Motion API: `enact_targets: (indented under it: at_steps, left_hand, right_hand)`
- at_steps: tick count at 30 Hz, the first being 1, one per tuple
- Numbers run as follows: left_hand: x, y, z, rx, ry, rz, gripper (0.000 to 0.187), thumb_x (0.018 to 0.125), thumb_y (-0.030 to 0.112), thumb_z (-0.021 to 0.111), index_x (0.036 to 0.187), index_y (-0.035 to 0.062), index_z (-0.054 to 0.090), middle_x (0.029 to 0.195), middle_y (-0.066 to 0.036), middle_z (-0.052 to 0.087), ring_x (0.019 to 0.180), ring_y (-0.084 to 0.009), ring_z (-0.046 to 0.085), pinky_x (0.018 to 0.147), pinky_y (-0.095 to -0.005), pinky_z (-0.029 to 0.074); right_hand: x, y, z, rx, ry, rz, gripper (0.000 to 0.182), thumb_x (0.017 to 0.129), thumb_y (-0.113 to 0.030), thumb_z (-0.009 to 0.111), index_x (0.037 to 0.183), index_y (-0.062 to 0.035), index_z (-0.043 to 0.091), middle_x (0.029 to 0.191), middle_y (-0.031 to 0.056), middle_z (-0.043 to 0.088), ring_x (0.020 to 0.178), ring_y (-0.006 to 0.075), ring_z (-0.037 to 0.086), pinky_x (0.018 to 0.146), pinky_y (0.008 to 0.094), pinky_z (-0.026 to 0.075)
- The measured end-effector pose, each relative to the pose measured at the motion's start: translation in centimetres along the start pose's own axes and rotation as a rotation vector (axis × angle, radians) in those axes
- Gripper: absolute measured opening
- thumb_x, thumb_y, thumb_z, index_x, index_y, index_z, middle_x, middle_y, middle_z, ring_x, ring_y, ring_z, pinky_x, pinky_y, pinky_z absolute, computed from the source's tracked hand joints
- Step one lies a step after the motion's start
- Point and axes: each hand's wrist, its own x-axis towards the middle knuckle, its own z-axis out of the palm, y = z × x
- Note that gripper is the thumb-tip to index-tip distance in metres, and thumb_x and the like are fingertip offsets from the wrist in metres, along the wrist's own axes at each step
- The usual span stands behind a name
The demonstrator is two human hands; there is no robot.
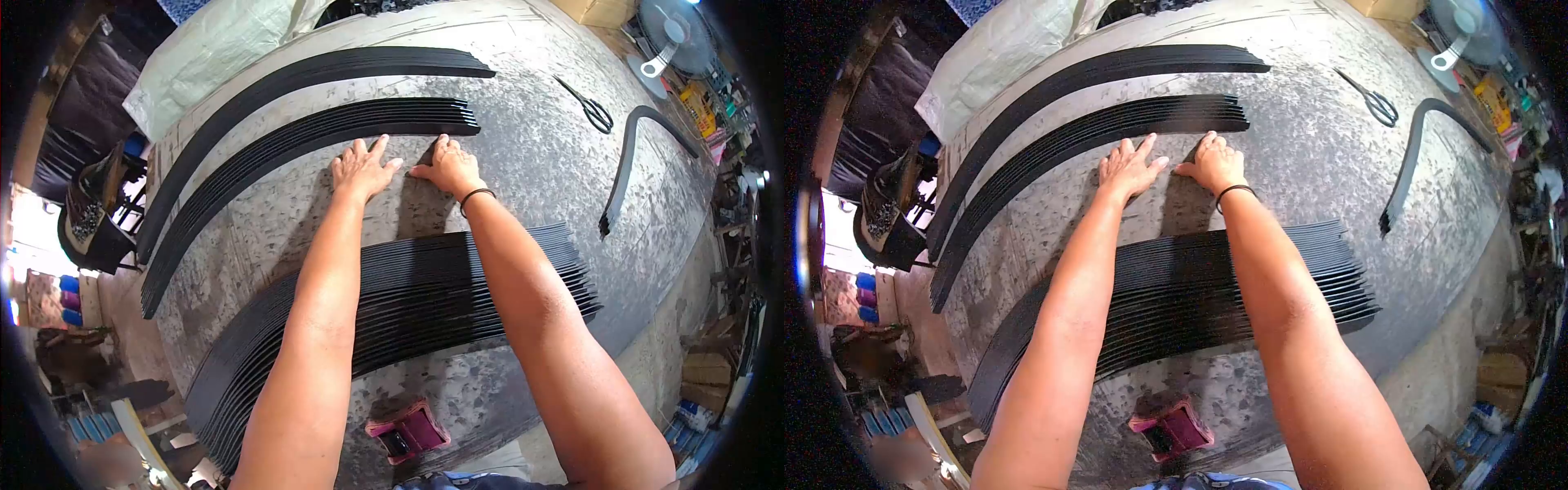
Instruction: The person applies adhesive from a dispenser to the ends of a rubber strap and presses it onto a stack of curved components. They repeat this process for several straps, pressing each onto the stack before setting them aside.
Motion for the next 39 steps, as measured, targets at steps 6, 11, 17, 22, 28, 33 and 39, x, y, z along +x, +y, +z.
enact_targets:
  at_steps: [6,11,17,22,28,33,39]
  left_hand:
    - [0.2,0.2,0.4,-0.002,0.013,0.001,0.066,0.088,0.059,0.047,0.146,0.0322,0.033,0.138,-0.014,0.041,0.128,-0.0324,0.041,0.102,-0.0502,0.032]
    - [-0.1,0.0,-0.2,-0.013,-0.015,-0.014,0.067,0.087,0.059,0.048,0.146,0.0324,0.032,0.140,-0.013,0.040,0.128,-0.0319,0.041,0.103,-0.0508,0.031]
    - [0.0,-0.3,0.1,-0.040,-0.003,-0.030,0.071,0.085,0.063,0.049,0.146,0.0302,0.033,0.140,-0.012,0.040,0.128,-0.0307,0.041,0.103,-0.0496,0.031]
    - [-1.8,-4.6,-1.0,-0.090,0.010,-0.164,0.086,0.076,0.075,0.052,0.146,0.0288,0.033,0.143,-0.013,0.037,0.131,-0.0319,0.037,0.105,-0.0495,0.029]
    - [-3.4,-10.9,-1.4,-0.112,0.005,-0.305,0.088,0.075,0.077,0.051,0.147,0.0297,0.031,0.144,-0.013,0.036,0.132,-0.0318,0.036,0.104,-0.0485,0.030]
    - [-4.7,-14.0,-2.2,-0.146,0.005,-0.399,0.088,0.076,0.076,0.052,0.147,0.0298,0.030,0.145,-0.013,0.034,0.133,-0.0323,0.034,0.106,-0.0488,0.029]
    - [-5.6,-15.2,-2.3,-0.188,0.023,-0.418,0.090,0.074,0.074,0.055,0.147,0.0271,0.032,0.147,-0.012,0.033,0.134,-0.0332,0.034,0.107,-0.0499,0.029]
  right_hand:
    - [-0.1,0.1,0.2,0.056,0.011,0.023,0.108,0.070,-0.066,0.068,0.139,0.0097,0.033,0.128,0.0221,0.052,0.115,0.0332,0.057,0.094,0.0434,0.044]
    - [0.2,0.2,0.2,0.022,-0.011,0.003,0.109,0.070,-0.068,0.066,0.139,0.0091,0.033,0.128,0.0217,0.052,0.114,0.0314,0.057,0.091,0.0428,0.045]
    - [0.5,0.3,0.7,-0.006,0.017,-0.023,0.107,0.071,-0.065,0.068,0.139,0.0099,0.032,0.127,0.0231,0.053,0.113,0.0325,0.058,0.091,0.0420,0.047]
    - [0.7,0.4,-0.1,0.056,-0.021,-0.015,0.096,0.068,-0.062,0.072,0.126,0.0074,0.041,0.121,0.0238,0.057,0.110,0.0344,0.060,0.088,0.0419,0.050]
    - [0.7,0.8,0.4,0.033,0.000,-0.052,0.101,0.071,-0.062,0.069,0.137,0.0070,0.034,0.132,0.0250,0.049,0.119,0.0362,0.053,0.095,0.0417,0.046]
    - [0.7,0.6,0.1,0.024,-0.038,-0.054,0.097,0.075,-0.060,0.067,0.137,0.0068,0.034,0.134,0.0253,0.048,0.121,0.0380,0.051,0.096,0.0430,0.045]
    - [1.2,1.1,0.4,0.018,-0.073,-0.071,0.094,0.078,-0.056,0.067,0.139,0.0056,0.031,0.133,0.0266,0.046,0.120,0.0398,0.050,0.096,0.0442,0.045]
